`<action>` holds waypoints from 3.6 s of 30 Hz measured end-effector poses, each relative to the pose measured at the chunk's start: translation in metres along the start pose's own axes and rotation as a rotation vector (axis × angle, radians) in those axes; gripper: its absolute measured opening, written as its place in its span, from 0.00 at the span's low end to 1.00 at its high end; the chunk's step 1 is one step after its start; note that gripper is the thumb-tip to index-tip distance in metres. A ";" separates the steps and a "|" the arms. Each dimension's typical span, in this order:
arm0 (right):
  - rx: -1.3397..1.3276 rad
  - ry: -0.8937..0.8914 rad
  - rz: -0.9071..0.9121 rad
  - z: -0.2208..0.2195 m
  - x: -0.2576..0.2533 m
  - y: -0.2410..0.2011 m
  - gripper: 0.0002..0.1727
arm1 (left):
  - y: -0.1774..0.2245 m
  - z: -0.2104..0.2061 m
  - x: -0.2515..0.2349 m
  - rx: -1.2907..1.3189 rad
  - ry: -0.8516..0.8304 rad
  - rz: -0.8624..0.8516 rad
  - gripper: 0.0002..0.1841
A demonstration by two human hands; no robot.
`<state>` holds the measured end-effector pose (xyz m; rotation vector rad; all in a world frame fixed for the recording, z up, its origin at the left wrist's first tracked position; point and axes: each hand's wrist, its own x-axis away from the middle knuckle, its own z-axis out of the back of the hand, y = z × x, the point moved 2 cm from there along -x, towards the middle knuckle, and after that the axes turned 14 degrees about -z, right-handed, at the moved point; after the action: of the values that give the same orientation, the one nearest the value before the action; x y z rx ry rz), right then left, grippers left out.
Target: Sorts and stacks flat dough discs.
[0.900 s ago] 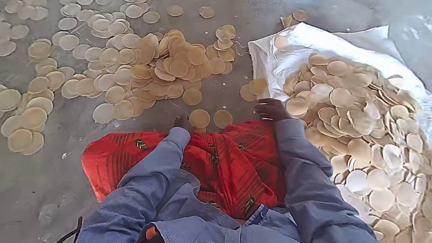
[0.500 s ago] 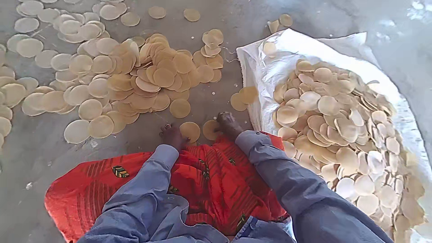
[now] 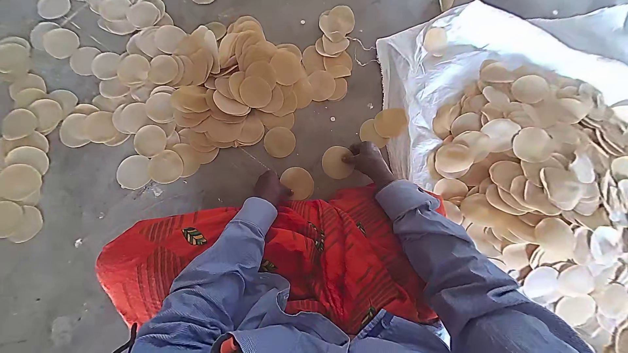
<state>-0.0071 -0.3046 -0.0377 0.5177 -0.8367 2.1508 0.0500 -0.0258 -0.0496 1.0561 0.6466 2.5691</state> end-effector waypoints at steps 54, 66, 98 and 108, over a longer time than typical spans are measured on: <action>-0.923 -0.457 -0.164 -0.018 0.039 -0.036 0.14 | 0.037 0.014 0.019 1.050 0.238 -0.373 0.19; -0.647 -0.160 -0.091 0.022 0.077 -0.027 0.24 | 0.036 0.003 0.012 0.970 0.228 -0.374 0.14; 0.651 0.304 0.791 0.002 -0.135 -0.367 0.55 | 0.049 -0.004 -0.002 0.454 -0.271 -0.341 0.22; 0.945 0.085 0.681 -0.024 -0.143 -0.371 0.22 | 0.042 -0.002 -0.006 0.603 -0.187 -0.266 0.21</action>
<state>0.3663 -0.1752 0.0089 0.6380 0.1674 3.1371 0.0485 -0.0648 -0.0332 1.2546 1.4518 2.0545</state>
